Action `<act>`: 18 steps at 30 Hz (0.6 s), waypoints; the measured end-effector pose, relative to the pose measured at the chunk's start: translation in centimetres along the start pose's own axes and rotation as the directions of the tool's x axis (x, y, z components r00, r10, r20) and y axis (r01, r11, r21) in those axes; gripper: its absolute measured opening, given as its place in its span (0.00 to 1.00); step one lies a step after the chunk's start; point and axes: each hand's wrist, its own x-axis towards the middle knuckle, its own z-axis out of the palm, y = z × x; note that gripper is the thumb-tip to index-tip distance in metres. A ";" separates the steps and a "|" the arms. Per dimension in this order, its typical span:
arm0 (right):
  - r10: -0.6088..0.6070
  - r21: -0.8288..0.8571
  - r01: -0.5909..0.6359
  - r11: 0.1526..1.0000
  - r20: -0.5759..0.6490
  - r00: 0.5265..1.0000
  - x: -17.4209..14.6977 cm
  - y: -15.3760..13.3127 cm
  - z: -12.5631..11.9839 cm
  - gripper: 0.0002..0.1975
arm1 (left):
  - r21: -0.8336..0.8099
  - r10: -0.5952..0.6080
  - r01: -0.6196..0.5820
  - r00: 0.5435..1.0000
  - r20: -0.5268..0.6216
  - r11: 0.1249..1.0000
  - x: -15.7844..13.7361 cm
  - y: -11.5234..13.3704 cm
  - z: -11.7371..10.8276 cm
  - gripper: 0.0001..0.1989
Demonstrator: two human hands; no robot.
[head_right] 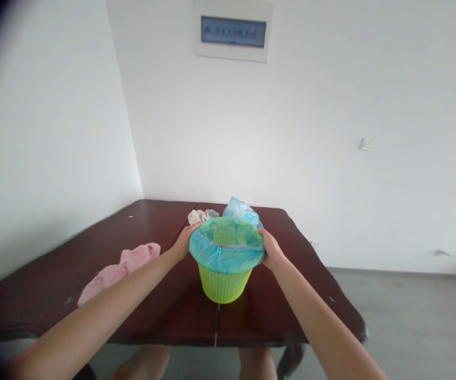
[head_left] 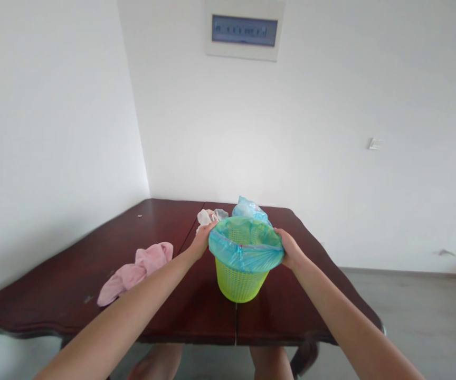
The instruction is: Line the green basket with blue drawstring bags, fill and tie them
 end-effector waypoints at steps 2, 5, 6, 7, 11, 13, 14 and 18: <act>0.000 0.005 0.000 1.000 0.014 1.000 -0.3 0.0 -0.3 0.18 | -0.008 -0.002 0.003 1.000 0.019 1.000 -0.1 0.0 -0.5 0.31; -0.124 -0.064 0.122 0.991 -0.044 0.991 -1.1 0.5 -1.1 0.21 | -0.006 0.043 -0.043 0.998 0.049 0.999 -0.7 1.2 -2.2 0.32; -0.227 -0.128 0.216 0.968 -0.075 0.971 -1.6 0.9 -1.5 0.22 | 0.012 0.103 -0.105 0.992 0.078 0.994 -1.3 1.9 -2.9 0.33; -0.349 -0.205 0.325 0.923 -0.089 0.933 -2.2 1.4 -1.8 0.24 | 0.042 0.187 -0.193 0.974 0.127 0.980 -2.0 2.7 -3.7 0.33; -0.708 -0.449 0.664 0.598 0.093 0.700 -5.9 4.1 -3.1 0.27 | 0.184 0.420 -0.558 0.768 0.483 0.809 -5.8 5.1 -5.4 0.22; -0.782 -0.497 0.750 0.436 0.203 0.589 -7.6 5.8 -3.5 0.23 | 0.165 0.467 -0.619 0.718 0.516 0.768 -7.5 5.1 -5.3 0.14; -0.812 -0.510 0.779 0.364 0.237 0.534 -8.3 6.7 -3.5 0.21 | 0.144 0.505 -0.631 0.719 0.479 0.762 -8.2 4.7 -5.1 0.12; -0.933 -0.533 0.839 0.108 0.237 0.271 -9.8 10.4 -3.6 0.20 | 0.151 0.653 -0.690 0.721 0.233 0.708 -10.3 2.4 -4.2 0.05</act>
